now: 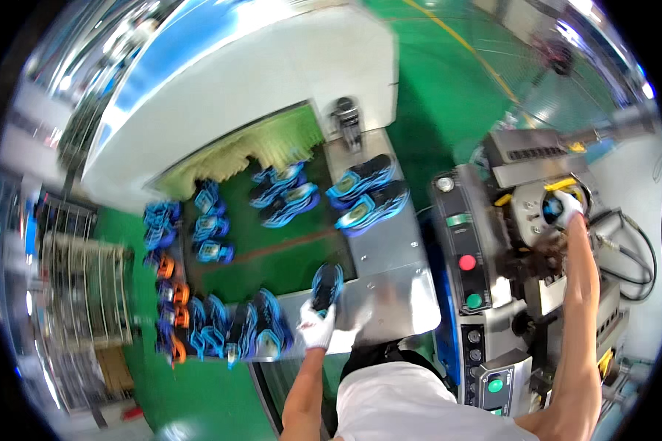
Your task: The person places a shoe onto a machine for lasting, presses buttons to operate the machine, removes the shoe, and places it into a cleaning or finishing machine.
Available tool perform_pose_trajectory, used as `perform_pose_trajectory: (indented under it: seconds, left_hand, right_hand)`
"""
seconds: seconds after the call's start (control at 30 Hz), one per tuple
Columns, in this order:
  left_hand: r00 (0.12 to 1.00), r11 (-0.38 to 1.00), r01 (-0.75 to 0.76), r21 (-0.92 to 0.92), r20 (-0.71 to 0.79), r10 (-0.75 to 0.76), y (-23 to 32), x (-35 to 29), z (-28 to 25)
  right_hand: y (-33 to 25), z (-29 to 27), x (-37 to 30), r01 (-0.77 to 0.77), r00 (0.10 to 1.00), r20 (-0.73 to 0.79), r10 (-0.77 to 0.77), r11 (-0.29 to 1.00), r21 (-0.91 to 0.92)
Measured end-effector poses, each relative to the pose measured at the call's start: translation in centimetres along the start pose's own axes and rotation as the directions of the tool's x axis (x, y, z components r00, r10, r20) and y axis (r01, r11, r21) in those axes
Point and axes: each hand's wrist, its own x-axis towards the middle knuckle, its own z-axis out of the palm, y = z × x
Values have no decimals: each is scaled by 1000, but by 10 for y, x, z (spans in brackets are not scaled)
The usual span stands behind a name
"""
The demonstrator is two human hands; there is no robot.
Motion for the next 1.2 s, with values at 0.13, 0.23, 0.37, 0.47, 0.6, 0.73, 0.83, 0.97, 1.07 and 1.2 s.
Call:
perform_pose_trajectory:
  seconds: [0.13, 0.23, 0.37, 0.47, 0.6, 0.73, 0.83, 0.97, 1.07, 1.2]
  left_hand:
    - [989, 987, 96, -132, 128, -79, -23, -9, -25]
    - [929, 957, 211, -197, 346, -134, -40, -9, -26]
    - [909, 978, -121, -172, 377, 179, -46, 17, -51]
    - [937, 952, -228, -203, 219, 271, -93, 79, -87]
    - [964, 994, -72, -84, -262, 48, -170, 218, -166]
    - [970, 966, 91, 242, -240, -31, -236, 328, -193]
    - [987, 945, 87, 316, -154, -40, -261, 381, -186]
    - [979, 959, -28, 280, -187, 84, -253, 411, -189]
    - [981, 984, -137, 111, -120, 150, -203, 379, -198]
    - [839, 833, -536, -136, 27, 544, -87, 289, -202]
  right_hand:
    - [7, 81, -148, 608, 747, -65, -662, 719, -338]
    - [64, 131, -346, 759, 609, 252, -752, 461, -460]
    - [202, 153, -389, 226, 795, 407, -450, -401, -887]
    - [213, 160, -398, 217, 925, 313, -217, -376, -901]
    - [197, 146, -393, 420, 834, 347, -429, 84, -904]
    - [237, 137, -424, 499, 782, 386, -489, 122, -858]
    - [275, 155, -469, 396, 903, 350, -247, 169, -902]
    - [272, 200, -503, 476, 876, 480, -56, 268, -838]
    - [246, 247, -524, 484, 865, 496, -81, 401, -778]
    - [194, 301, -588, 519, 798, 568, -200, 707, -480]
